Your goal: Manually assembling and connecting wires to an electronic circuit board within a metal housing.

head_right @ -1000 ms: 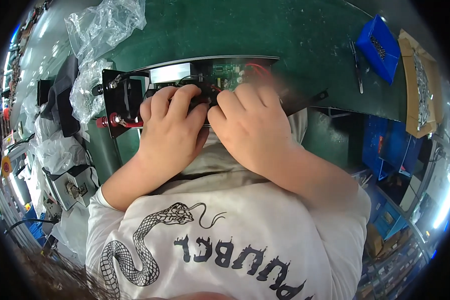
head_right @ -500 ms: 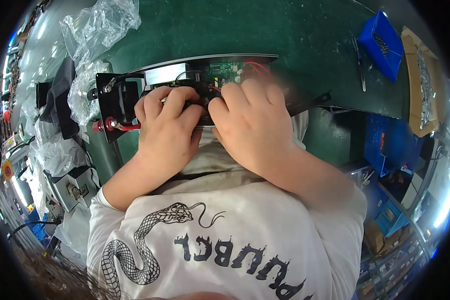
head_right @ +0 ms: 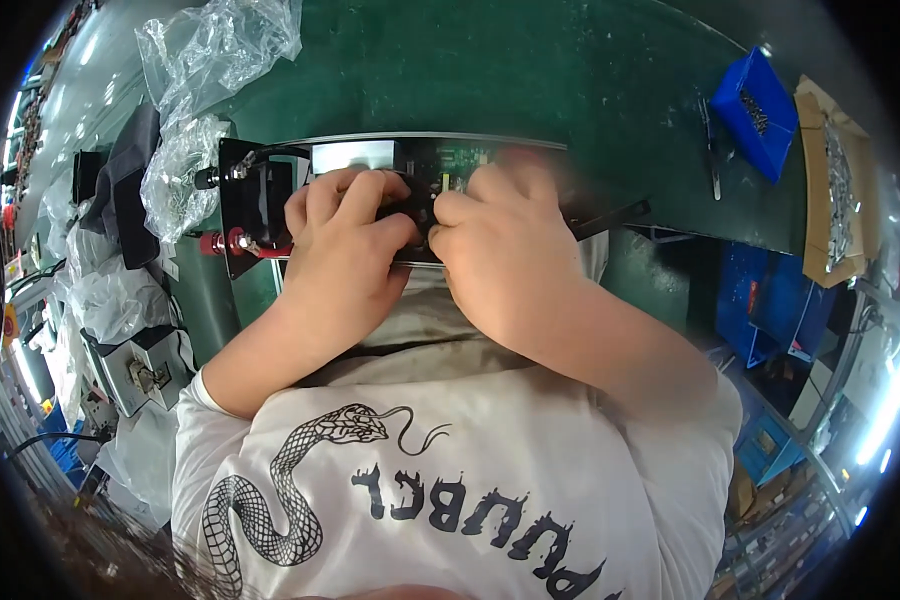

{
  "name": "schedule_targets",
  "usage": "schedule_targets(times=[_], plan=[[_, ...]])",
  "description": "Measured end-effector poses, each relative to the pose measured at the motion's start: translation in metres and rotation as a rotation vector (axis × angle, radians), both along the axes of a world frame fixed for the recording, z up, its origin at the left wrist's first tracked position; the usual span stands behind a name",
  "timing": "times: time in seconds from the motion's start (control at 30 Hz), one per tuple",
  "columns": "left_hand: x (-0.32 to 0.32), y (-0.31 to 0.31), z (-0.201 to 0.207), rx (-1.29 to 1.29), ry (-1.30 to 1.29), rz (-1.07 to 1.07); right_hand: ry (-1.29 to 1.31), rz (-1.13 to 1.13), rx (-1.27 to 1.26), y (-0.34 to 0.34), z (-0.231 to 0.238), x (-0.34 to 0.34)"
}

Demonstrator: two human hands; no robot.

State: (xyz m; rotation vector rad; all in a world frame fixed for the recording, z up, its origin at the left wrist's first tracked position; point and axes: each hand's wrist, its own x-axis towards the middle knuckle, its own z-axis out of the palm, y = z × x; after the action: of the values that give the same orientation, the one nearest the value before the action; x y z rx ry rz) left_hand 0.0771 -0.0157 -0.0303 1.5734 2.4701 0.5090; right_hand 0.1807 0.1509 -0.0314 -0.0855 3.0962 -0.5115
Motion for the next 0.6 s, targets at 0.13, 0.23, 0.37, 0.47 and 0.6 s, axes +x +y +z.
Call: schedule_targets(times=[0.13, 0.23, 0.37, 0.47, 0.6], plan=[[0.002, -0.001, -0.002, -0.001, 0.037, 0.003, -0.013, 0.063, -0.008, 0.001, 0.0, -0.001], [0.002, -0.002, -0.003, 0.046, 0.065, -0.018, -0.003, 0.083, -0.003, 0.002, 0.001, 0.0], [0.003, -0.002, -0.006, 0.069, 0.108, -0.026, 0.061, 0.066, 0.007, 0.004, 0.004, 0.005], [0.004, -0.001, -0.009, 0.087, 0.143, -0.024, 0.052, -0.054, 0.034, 0.01, 0.013, 0.009], [0.005, -0.001, -0.011, 0.087, 0.172, -0.059, 0.01, -0.001, 0.007, 0.014, 0.01, 0.014]])
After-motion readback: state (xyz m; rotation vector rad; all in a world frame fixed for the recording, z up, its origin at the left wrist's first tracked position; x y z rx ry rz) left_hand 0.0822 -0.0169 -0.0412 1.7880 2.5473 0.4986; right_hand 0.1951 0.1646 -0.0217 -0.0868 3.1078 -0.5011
